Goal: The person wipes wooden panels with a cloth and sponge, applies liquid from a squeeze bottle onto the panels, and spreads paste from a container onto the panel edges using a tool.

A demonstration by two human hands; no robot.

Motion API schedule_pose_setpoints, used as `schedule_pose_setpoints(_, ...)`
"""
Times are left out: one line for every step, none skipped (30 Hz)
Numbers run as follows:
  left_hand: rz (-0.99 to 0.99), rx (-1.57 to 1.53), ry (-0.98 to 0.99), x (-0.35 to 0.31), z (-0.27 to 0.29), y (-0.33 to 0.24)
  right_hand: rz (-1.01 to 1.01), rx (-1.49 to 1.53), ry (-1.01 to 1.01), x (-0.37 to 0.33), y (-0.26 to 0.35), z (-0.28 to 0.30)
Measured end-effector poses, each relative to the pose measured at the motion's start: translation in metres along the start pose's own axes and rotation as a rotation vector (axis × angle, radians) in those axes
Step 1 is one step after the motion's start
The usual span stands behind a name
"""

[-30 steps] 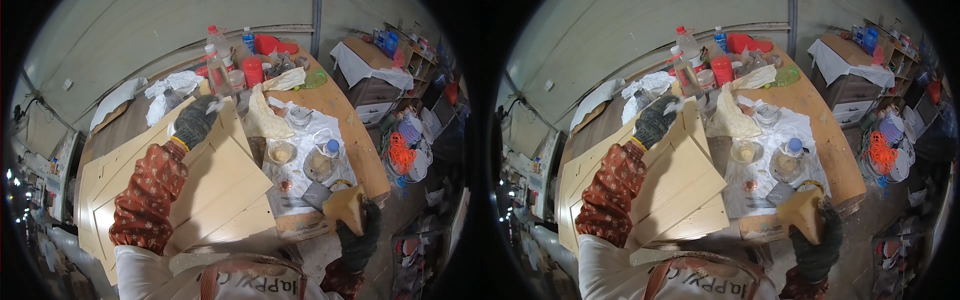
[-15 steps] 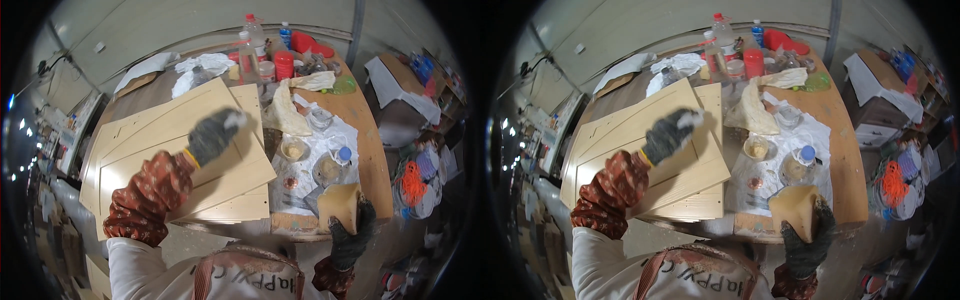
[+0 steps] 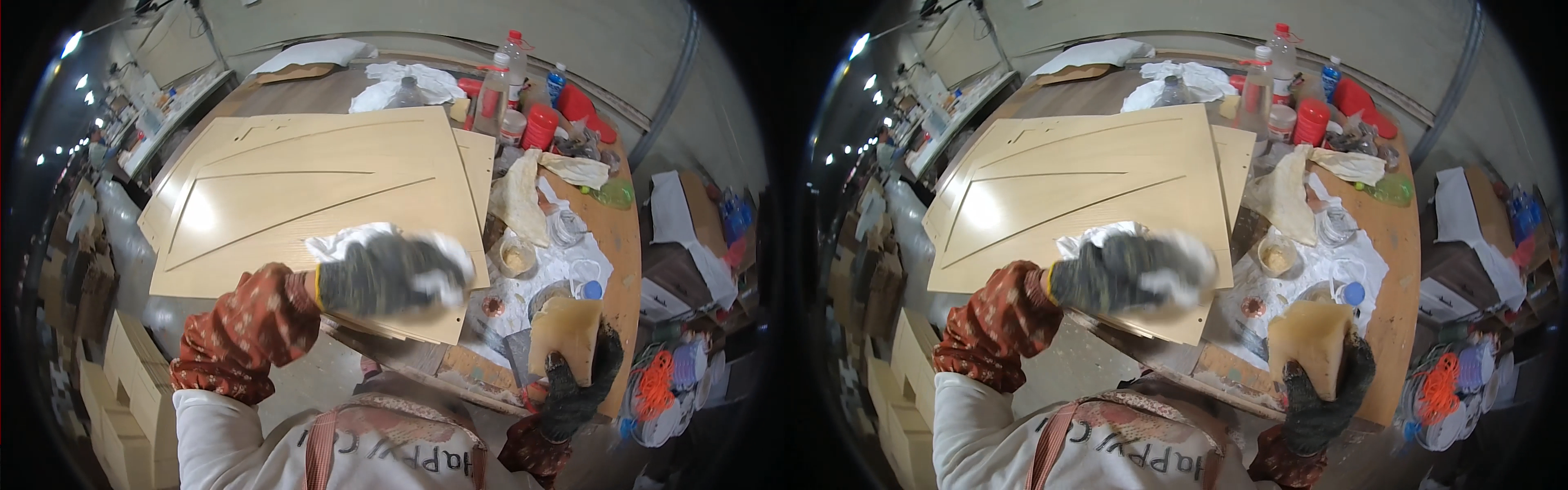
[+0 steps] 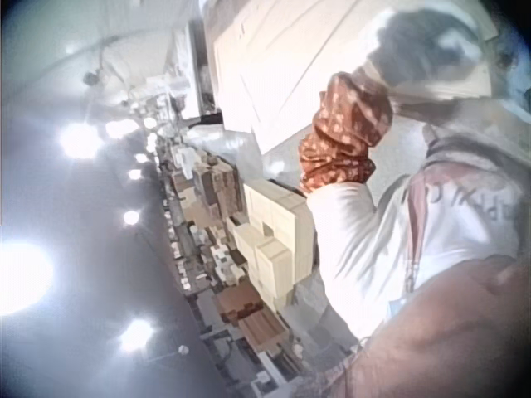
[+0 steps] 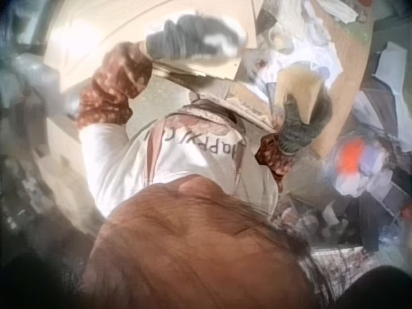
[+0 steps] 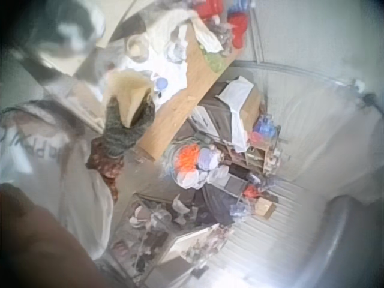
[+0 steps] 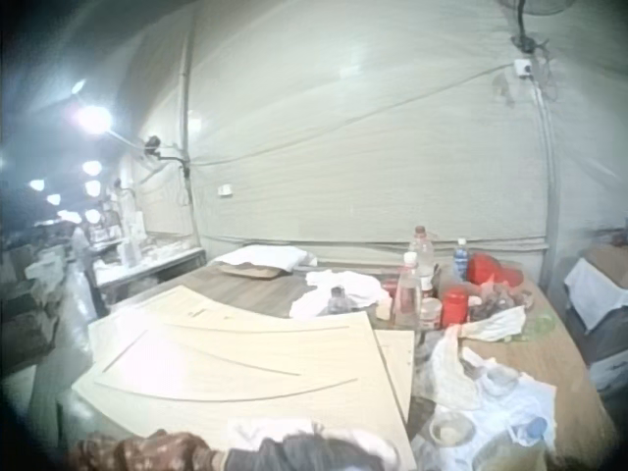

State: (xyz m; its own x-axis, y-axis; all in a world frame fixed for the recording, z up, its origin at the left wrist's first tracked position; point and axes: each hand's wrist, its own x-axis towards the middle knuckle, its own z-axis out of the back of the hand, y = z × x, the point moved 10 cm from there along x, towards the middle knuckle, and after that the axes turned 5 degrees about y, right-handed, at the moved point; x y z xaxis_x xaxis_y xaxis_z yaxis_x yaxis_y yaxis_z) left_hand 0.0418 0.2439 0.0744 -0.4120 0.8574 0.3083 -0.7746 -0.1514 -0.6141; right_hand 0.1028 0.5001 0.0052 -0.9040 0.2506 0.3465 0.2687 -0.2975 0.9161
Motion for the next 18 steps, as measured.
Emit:
schedule_pose_setpoints(-0.052,-0.314,0.063,-0.001,-0.012,-0.013,0.113,0.011,0.012,0.0,0.004,0.0)
schedule_pose_setpoints(-0.045,-0.312,0.041,-0.007,-0.012,-0.013,0.225,0.025,0.025,0.0,0.01,0.001)
schedule_pose_setpoints(-0.043,-0.213,-0.039,-0.019,-0.004,-0.012,0.232,0.026,0.046,0.0,0.006,0.001)
schedule_pose_setpoints(-0.027,-0.099,-0.116,-0.036,0.007,-0.015,0.154,0.126,0.009,0.006,0.006,-0.005)
schedule_pose_setpoints(-0.043,-0.011,-0.184,-0.05,0.012,-0.009,0.07,0.189,-0.053,0.008,0.0,0.0)
schedule_pose_setpoints(0.143,0.156,-0.357,-0.076,0.029,0.014,0.071,0.174,-0.056,0.008,-0.006,0.003)
schedule_pose_setpoints(0.413,0.349,-0.488,-0.085,0.053,0.01,0.139,0.089,-0.037,0.009,-0.004,0.003)
schedule_pose_setpoints(0.469,0.275,-0.684,-0.117,0.067,0.014,0.211,0.025,-0.002,0.008,0.002,-0.004)
schedule_pose_setpoints(0.516,0.631,-0.706,-0.134,0.07,-0.006,0.216,0.031,0.003,0.008,0.003,-0.008)
schedule_pose_setpoints(0.558,0.582,-0.717,-0.142,0.063,-0.012,0.217,-0.01,-0.025,0.009,0.006,-0.011)
schedule_pose_setpoints(0.595,0.528,-0.727,-0.146,0.053,-0.014,0.217,-0.057,-0.056,0.011,0.005,-0.011)
schedule_pose_setpoints(0.607,0.721,-0.659,-0.145,0.041,-0.021,0.222,-0.06,-0.051,0.016,0.001,-0.014)
schedule_pose_setpoints(0.617,0.911,-0.586,-0.147,0.028,-0.027,0.283,-0.116,-0.084,0.017,0.003,-0.015)
schedule_pose_setpoints(0.756,1.008,-0.618,-0.163,0.025,-0.026,0.339,-0.171,-0.114,0.017,0.01,-0.017)
schedule_pose_setpoints(0.785,1.119,-0.622,-0.176,0.022,-0.029,0.342,-0.172,-0.104,0.019,0.013,-0.024)
schedule_pose_setpoints(0.809,1.154,-0.675,-0.198,0.023,-0.033,0.306,-0.001,0.08,0.022,0.015,-0.053)
schedule_pose_setpoints(0.818,1.182,-0.734,-0.214,0.026,-0.036,0.269,0.157,0.252,0.026,0.019,-0.075)
schedule_pose_setpoints(0.859,1.246,-0.751,-0.227,0.03,-0.04,0.47,0.047,0.36,0.026,0.044,-0.092)
